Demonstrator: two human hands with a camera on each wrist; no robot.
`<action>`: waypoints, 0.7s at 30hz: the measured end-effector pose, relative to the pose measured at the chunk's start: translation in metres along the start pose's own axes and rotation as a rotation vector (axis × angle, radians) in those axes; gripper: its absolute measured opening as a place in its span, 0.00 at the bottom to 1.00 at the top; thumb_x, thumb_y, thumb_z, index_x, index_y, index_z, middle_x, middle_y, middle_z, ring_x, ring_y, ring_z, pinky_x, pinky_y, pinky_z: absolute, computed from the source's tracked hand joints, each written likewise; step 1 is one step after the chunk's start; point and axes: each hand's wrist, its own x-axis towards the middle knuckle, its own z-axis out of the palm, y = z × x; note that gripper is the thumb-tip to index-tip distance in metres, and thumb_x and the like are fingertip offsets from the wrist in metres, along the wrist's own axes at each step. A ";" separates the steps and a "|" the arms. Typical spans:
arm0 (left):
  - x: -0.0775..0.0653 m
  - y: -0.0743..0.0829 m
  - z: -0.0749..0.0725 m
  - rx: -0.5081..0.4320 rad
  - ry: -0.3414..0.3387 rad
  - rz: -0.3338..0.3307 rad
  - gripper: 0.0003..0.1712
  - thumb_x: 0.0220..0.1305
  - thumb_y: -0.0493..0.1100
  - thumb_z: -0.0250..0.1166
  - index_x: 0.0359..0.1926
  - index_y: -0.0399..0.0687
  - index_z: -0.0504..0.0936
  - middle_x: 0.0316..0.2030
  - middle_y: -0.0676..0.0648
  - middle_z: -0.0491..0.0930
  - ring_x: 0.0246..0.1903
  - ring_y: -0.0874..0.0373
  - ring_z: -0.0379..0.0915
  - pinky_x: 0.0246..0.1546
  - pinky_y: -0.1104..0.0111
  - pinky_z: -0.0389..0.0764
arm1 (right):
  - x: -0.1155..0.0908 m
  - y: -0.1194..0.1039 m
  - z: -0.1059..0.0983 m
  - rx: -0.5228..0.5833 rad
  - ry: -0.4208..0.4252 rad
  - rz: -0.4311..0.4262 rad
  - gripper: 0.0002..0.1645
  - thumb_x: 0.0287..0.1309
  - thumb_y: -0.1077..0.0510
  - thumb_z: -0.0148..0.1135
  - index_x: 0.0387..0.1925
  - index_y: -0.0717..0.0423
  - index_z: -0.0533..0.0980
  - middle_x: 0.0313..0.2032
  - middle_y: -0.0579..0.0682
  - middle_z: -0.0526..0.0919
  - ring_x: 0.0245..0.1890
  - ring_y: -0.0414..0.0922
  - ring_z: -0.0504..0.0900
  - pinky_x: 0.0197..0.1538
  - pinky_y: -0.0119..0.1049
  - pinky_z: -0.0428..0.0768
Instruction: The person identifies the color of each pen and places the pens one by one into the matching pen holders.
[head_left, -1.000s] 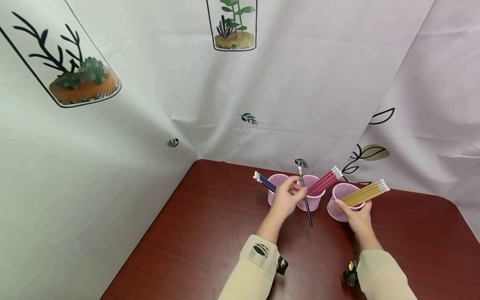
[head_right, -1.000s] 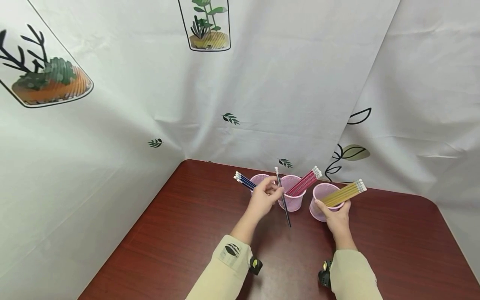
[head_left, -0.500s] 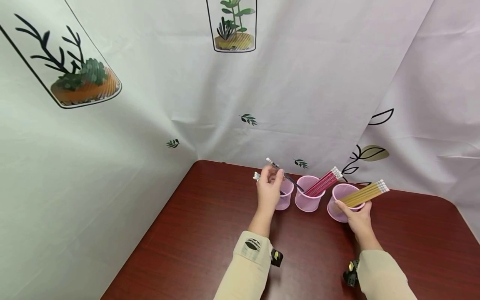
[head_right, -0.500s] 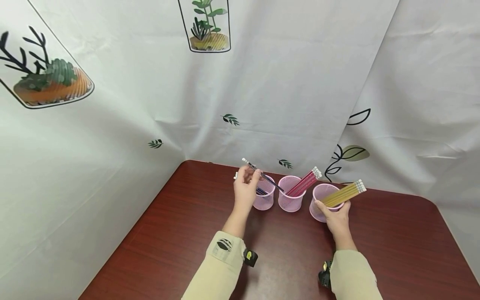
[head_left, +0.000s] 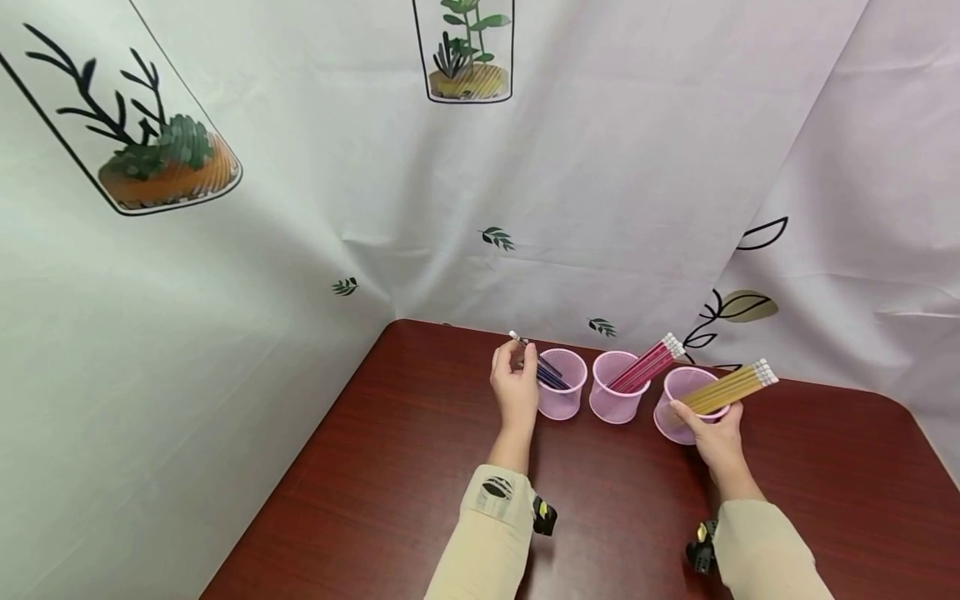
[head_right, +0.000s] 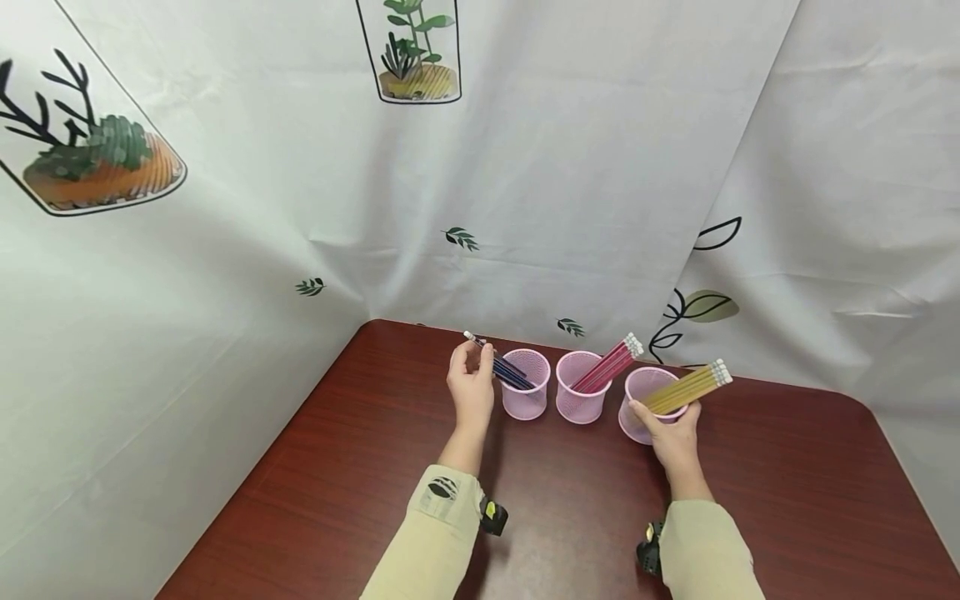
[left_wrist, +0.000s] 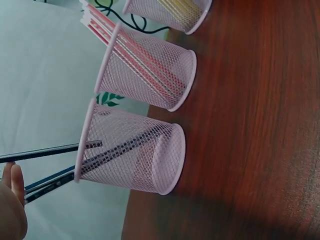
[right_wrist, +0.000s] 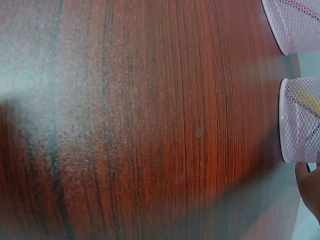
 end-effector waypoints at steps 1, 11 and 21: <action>-0.001 -0.002 0.000 0.016 0.006 0.000 0.07 0.51 0.41 0.60 0.31 0.40 0.76 0.27 0.47 0.72 0.24 0.59 0.69 0.21 0.72 0.71 | 0.000 0.000 0.000 0.001 -0.001 0.000 0.54 0.33 0.44 0.66 0.57 0.42 0.42 0.54 0.56 0.53 0.55 0.47 0.50 0.57 0.39 0.45; -0.007 -0.006 -0.001 0.168 -0.056 0.021 0.07 0.48 0.42 0.62 0.31 0.45 0.77 0.26 0.53 0.75 0.23 0.52 0.70 0.19 0.73 0.68 | 0.000 0.000 -0.001 0.009 -0.010 0.001 0.54 0.33 0.44 0.67 0.57 0.42 0.42 0.55 0.56 0.52 0.55 0.47 0.49 0.57 0.39 0.45; -0.017 -0.010 -0.002 0.231 -0.124 0.009 0.07 0.46 0.39 0.61 0.29 0.42 0.76 0.23 0.52 0.77 0.22 0.67 0.71 0.19 0.77 0.71 | 0.002 0.003 -0.001 -0.001 -0.006 -0.007 0.54 0.33 0.44 0.67 0.57 0.43 0.42 0.54 0.56 0.52 0.55 0.47 0.49 0.57 0.39 0.45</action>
